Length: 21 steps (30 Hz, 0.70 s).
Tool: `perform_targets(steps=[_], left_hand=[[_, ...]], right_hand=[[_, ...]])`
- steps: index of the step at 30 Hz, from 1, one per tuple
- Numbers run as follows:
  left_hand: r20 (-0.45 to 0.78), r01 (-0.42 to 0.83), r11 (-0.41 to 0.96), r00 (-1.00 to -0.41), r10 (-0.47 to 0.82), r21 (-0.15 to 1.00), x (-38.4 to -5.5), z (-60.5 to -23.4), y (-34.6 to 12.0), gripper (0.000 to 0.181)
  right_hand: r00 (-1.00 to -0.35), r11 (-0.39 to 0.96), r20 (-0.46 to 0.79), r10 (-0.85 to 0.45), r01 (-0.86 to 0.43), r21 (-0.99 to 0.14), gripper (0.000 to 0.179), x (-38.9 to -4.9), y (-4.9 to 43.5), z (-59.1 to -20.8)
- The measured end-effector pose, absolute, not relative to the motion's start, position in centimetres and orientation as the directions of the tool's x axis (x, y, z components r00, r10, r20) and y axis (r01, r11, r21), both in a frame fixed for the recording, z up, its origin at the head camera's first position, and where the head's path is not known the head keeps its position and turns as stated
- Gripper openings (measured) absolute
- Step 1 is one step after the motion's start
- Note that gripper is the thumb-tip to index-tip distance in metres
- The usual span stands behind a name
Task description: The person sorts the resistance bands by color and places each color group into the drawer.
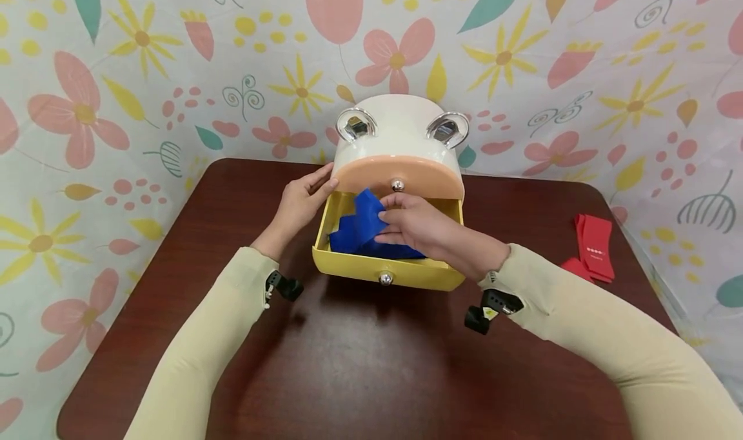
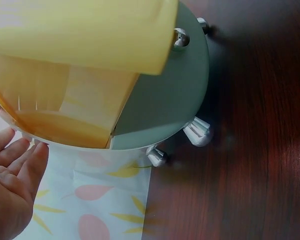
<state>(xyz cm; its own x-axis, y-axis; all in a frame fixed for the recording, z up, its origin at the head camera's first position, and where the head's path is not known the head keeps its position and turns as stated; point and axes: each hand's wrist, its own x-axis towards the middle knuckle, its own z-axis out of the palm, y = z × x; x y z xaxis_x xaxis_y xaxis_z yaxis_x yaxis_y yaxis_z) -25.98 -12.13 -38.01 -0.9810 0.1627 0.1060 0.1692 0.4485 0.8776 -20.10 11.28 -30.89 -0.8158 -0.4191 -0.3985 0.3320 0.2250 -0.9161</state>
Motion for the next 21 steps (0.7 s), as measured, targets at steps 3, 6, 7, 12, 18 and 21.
perform_targets(steps=[3,6,7,12,18,21], left_hand=[[0.101,0.167,0.448,-0.981,0.167,0.878,-25.9,-38.2,-12.2,0.054],[0.104,0.172,0.452,-0.98,0.17,0.875,-25.8,-38.2,-12.3,0.054],[0.106,0.174,0.451,-0.98,0.171,0.875,-25.8,-38.2,-12.3,0.053],[0.113,0.179,0.45,-0.979,0.168,0.875,-25.8,-38.0,-12.2,0.053],[0.107,0.176,0.461,-0.979,0.171,0.87,-25.9,-37.9,-12.1,0.053],[0.113,0.179,0.463,-0.98,0.167,0.868,-25.9,-37.9,-12.1,0.052]], right_hand=[[-0.807,0.258,-0.431,-0.404,0.351,-0.9,0.033,-20.5,12.2,-31.8],[-0.798,0.28,-0.465,-0.383,0.379,-0.882,0.032,-20.8,13.0,-32.4],[-0.796,0.29,-0.477,-0.373,0.389,-0.875,0.032,-20.9,13.2,-32.5],[-0.792,0.352,-0.513,-0.331,0.4,-0.846,0.037,-21.5,14.1,-33.0],[-0.79,0.384,-0.537,-0.297,0.416,-0.824,0.039,-22.1,14.7,-33.4],[-0.777,0.395,-0.557,-0.294,0.431,-0.811,0.038,-22.2,14.8,-33.5]])
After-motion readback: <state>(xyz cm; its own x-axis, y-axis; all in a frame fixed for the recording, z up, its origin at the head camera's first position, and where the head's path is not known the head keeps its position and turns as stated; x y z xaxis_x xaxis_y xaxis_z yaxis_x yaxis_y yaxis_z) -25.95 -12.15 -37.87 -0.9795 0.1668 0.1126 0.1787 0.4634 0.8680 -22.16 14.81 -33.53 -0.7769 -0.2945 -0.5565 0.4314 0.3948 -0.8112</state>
